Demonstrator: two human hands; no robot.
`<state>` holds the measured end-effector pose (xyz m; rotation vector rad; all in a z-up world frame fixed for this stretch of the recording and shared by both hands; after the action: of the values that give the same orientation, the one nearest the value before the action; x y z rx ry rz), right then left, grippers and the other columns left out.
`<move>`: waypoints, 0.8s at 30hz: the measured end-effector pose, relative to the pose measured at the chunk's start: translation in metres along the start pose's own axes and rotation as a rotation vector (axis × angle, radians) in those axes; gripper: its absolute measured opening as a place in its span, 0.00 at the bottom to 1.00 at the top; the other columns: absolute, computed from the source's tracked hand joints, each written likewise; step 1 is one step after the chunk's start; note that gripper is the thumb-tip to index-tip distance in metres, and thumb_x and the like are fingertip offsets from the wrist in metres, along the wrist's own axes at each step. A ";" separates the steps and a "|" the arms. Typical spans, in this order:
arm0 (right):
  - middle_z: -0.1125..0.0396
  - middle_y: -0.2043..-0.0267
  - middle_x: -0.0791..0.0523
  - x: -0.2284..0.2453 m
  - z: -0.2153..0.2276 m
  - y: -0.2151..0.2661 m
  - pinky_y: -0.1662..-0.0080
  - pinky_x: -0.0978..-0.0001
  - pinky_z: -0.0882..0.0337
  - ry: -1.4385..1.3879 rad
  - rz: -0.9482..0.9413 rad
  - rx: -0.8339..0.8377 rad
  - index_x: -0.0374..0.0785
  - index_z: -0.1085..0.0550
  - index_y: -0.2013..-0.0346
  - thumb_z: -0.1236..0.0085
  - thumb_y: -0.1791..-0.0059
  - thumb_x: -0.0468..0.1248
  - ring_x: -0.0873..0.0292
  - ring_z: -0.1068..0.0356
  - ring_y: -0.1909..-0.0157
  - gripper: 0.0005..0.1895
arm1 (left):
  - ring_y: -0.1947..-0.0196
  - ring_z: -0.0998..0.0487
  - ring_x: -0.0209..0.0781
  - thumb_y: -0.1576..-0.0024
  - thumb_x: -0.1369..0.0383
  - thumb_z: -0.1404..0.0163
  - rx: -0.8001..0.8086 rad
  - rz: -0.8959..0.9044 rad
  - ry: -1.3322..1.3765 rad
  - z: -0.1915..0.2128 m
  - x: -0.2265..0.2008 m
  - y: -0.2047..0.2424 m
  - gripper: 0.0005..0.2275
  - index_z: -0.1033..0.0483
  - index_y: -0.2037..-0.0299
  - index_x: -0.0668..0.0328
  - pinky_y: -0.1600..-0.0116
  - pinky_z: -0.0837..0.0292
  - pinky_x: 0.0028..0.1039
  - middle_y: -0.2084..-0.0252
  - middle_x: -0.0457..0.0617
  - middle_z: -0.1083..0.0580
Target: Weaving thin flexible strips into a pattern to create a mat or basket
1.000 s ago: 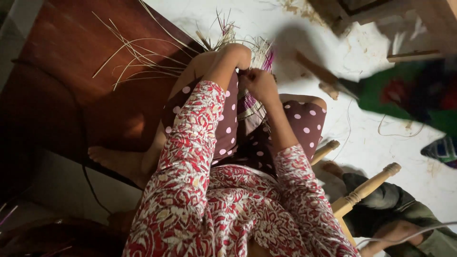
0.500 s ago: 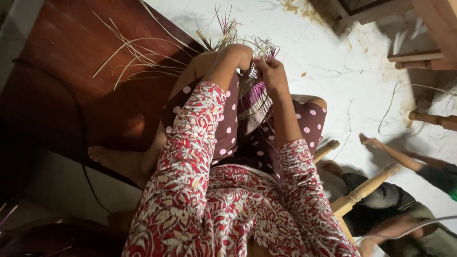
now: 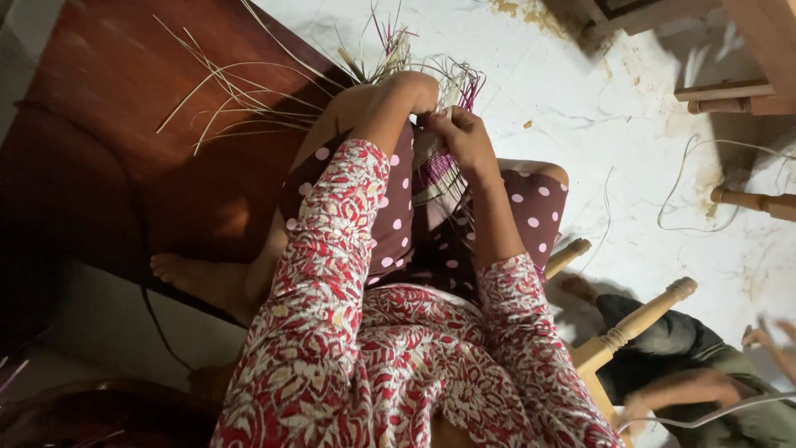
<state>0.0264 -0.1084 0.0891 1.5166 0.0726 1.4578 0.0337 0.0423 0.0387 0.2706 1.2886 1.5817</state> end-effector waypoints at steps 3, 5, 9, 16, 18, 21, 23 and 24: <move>0.38 0.76 0.63 -0.016 -0.005 -0.009 0.72 0.79 0.40 -0.044 -0.091 -0.034 0.43 0.29 0.68 0.47 0.43 0.43 0.69 0.43 0.76 0.12 | 0.63 0.26 0.41 0.41 0.79 0.58 -0.026 0.021 0.080 0.003 -0.002 0.009 0.08 0.25 0.56 0.72 0.57 0.29 0.28 0.54 0.53 0.26; 0.29 0.80 0.56 -0.051 -0.011 -0.031 0.75 0.79 0.22 0.416 -0.100 -0.015 0.35 0.24 0.73 0.56 0.40 0.37 0.65 0.29 0.81 0.20 | 0.50 0.23 0.48 0.42 0.67 0.43 0.002 0.017 0.012 0.006 -0.004 0.017 0.14 0.23 0.49 0.66 0.45 0.27 0.38 0.44 0.53 0.25; 0.34 0.83 0.58 -0.058 -0.023 -0.029 0.82 0.76 0.42 -0.069 -0.142 -0.070 0.36 0.21 0.69 0.45 0.44 0.40 0.67 0.41 0.86 0.14 | 0.43 0.26 0.51 0.43 0.64 0.41 0.022 0.066 0.039 0.008 -0.008 0.022 0.19 0.25 0.44 0.65 0.39 0.31 0.42 0.38 0.54 0.29; 0.39 0.79 0.63 -0.019 0.001 -0.024 0.72 0.80 0.43 -0.305 -0.067 -0.156 0.41 0.24 0.68 0.50 0.42 0.38 0.70 0.46 0.78 0.11 | 0.63 0.24 0.43 0.42 0.74 0.48 -0.038 0.000 -0.015 0.000 -0.001 0.002 0.05 0.23 0.59 0.67 0.55 0.27 0.33 0.60 0.50 0.26; 0.37 0.75 0.63 -0.013 0.006 -0.025 0.68 0.82 0.43 -0.309 0.008 -0.183 0.42 0.26 0.67 0.48 0.43 0.38 0.70 0.46 0.74 0.09 | 0.60 0.24 0.45 0.39 0.77 0.54 -0.063 0.009 0.022 -0.001 -0.004 0.009 0.08 0.24 0.54 0.71 0.52 0.26 0.34 0.56 0.53 0.26; 0.34 0.73 0.59 -0.022 0.010 -0.044 0.74 0.77 0.32 -0.127 0.212 -0.225 0.40 0.27 0.66 0.44 0.44 0.41 0.66 0.33 0.76 0.10 | 0.39 0.29 0.56 0.39 0.81 0.58 -0.045 0.060 0.078 0.003 -0.004 0.012 0.24 0.42 0.30 0.68 0.37 0.30 0.42 0.30 0.62 0.38; 0.32 0.78 0.61 -0.029 0.003 -0.048 0.77 0.81 0.42 0.415 0.037 -0.237 0.39 0.23 0.69 0.47 0.46 0.34 0.70 0.41 0.81 0.08 | 0.75 0.35 0.40 0.45 0.78 0.51 -0.067 -0.033 0.018 -0.001 0.002 -0.004 0.06 0.32 0.73 0.63 0.69 0.38 0.31 0.73 0.46 0.38; 0.32 0.78 0.61 -0.034 0.001 -0.048 0.77 0.81 0.42 0.415 0.034 -0.235 0.39 0.23 0.69 0.47 0.46 0.34 0.70 0.41 0.81 0.08 | 0.75 0.35 0.40 0.45 0.78 0.51 -0.064 -0.033 0.019 -0.002 0.001 -0.003 0.06 0.32 0.73 0.63 0.69 0.38 0.31 0.73 0.46 0.38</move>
<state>0.0445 -0.1063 0.0333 1.0165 0.1194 1.7251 0.0340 0.0412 0.0348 0.1931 1.2484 1.5979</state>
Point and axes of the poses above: each hand's wrist, its own y-axis away from the middle knuckle, its own z-axis out of the back of the hand, x = y × z, the point moved 1 cm from there along -y, towards the middle knuckle
